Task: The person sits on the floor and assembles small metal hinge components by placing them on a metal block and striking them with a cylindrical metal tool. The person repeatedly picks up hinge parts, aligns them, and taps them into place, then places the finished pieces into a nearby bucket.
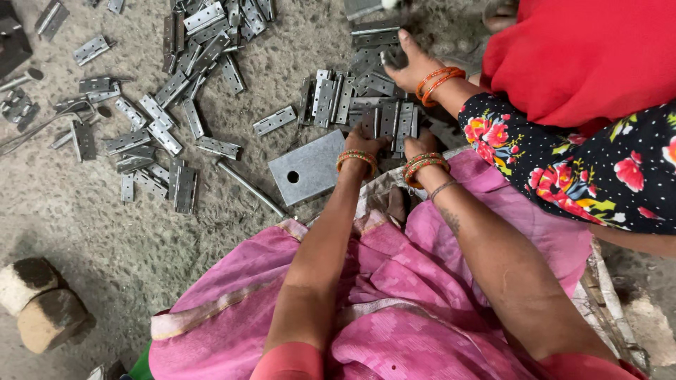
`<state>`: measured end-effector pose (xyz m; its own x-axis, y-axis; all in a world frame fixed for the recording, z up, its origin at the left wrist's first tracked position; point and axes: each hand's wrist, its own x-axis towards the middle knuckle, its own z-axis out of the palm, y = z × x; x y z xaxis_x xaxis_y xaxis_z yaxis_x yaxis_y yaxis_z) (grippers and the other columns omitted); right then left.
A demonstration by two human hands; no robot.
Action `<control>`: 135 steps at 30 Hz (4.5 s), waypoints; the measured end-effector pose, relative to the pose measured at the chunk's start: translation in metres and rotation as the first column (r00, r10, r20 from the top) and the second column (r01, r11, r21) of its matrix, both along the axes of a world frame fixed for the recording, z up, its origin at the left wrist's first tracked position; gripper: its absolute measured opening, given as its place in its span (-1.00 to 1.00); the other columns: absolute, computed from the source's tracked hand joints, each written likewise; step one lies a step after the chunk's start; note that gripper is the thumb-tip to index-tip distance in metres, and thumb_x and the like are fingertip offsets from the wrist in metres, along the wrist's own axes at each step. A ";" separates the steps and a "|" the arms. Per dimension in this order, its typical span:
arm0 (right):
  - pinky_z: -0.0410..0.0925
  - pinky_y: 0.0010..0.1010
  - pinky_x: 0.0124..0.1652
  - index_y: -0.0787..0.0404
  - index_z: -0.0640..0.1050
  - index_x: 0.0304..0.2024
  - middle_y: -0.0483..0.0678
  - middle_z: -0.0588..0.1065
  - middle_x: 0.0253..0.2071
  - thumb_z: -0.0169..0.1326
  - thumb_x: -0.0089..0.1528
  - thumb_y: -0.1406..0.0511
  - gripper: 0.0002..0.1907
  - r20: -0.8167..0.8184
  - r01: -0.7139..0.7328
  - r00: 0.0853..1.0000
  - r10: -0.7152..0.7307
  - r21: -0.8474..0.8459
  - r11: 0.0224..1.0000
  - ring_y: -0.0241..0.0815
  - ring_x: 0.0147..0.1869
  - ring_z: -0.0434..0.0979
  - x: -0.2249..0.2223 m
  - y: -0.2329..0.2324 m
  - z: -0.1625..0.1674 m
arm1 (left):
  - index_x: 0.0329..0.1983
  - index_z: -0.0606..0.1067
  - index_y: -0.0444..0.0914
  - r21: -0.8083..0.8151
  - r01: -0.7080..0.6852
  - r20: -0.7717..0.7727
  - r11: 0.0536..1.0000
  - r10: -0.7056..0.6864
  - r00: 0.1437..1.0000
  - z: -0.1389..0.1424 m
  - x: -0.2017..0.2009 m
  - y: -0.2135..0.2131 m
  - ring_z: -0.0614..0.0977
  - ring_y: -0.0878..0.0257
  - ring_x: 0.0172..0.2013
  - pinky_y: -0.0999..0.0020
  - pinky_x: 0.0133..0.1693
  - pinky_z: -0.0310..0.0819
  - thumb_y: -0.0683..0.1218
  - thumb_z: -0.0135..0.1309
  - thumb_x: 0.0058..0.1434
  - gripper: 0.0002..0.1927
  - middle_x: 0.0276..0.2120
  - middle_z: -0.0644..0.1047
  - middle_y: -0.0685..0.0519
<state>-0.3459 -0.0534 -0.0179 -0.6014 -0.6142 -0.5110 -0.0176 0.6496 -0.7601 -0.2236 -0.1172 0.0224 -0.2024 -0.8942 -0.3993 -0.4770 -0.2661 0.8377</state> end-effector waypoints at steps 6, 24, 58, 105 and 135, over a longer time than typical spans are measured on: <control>0.40 -0.03 0.01 0.42 0.45 0.03 0.41 0.51 -0.02 0.17 0.14 0.06 -0.39 -0.115 -0.091 0.988 0.100 0.083 0.992 0.34 0.06 0.54 -0.001 -0.003 0.001 | 0.12 0.47 -0.52 0.165 -0.079 -0.172 0.983 0.108 0.979 -0.006 0.003 0.007 0.72 0.12 -0.22 0.25 -0.20 0.67 -0.12 0.52 -0.23 -0.17 -0.14 0.68 -0.14; 0.39 -0.31 -0.03 0.32 0.57 0.06 -0.01 0.60 -0.07 0.16 0.29 0.29 -0.67 0.200 -0.335 0.871 0.448 -0.426 0.841 -0.21 -0.04 0.53 0.022 0.002 -0.003 | -0.03 0.51 -0.41 0.236 -0.180 -0.364 0.955 0.258 0.895 -0.013 0.079 0.024 0.65 0.19 -0.42 0.29 -0.42 0.56 -0.30 0.44 -0.06 -0.49 -0.30 0.65 -0.07; 0.47 -0.32 0.08 0.00 0.54 0.22 0.00 0.61 0.08 0.27 0.15 0.39 -0.44 -0.335 -0.746 0.637 0.694 -0.494 0.447 -0.08 0.13 0.65 0.086 0.022 0.000 | 0.01 0.62 -0.36 -0.321 -0.139 -0.444 0.937 -0.019 0.896 -0.043 0.163 0.066 0.69 0.26 -0.07 0.36 0.02 0.57 -0.43 0.26 0.07 -0.60 -0.06 0.68 -0.04; 0.47 -0.29 -0.17 0.18 0.60 -0.18 0.01 0.64 -0.22 0.33 0.16 0.28 -0.77 -0.415 -0.574 0.819 0.397 -0.581 0.578 0.00 -0.14 0.68 0.141 0.040 0.016 | -0.17 0.59 -0.27 -0.267 -0.667 0.599 0.695 0.662 0.450 -0.002 0.231 0.079 0.68 -0.17 -0.16 -0.02 -0.09 0.55 -0.06 0.28 0.01 -0.68 -0.23 0.65 -0.22; 0.46 -0.23 -0.06 0.28 0.58 -0.08 0.11 0.62 -0.15 0.35 0.14 0.31 -0.66 -0.343 -0.502 0.862 0.374 -0.681 0.533 0.01 -0.08 0.66 0.133 0.035 -0.039 | 0.06 0.49 -0.37 -0.680 0.091 0.346 0.728 0.209 0.915 0.030 0.168 0.167 0.54 0.01 -0.61 0.10 -0.56 0.44 -0.13 0.05 0.33 -0.71 -0.55 0.52 -0.17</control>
<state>-0.2128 -0.0187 -0.0571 -0.1732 -0.9400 0.2938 -0.2873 -0.2371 -0.9280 -0.0560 0.0502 0.0526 -0.1087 -0.9540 0.2794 -0.7905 0.2533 0.5576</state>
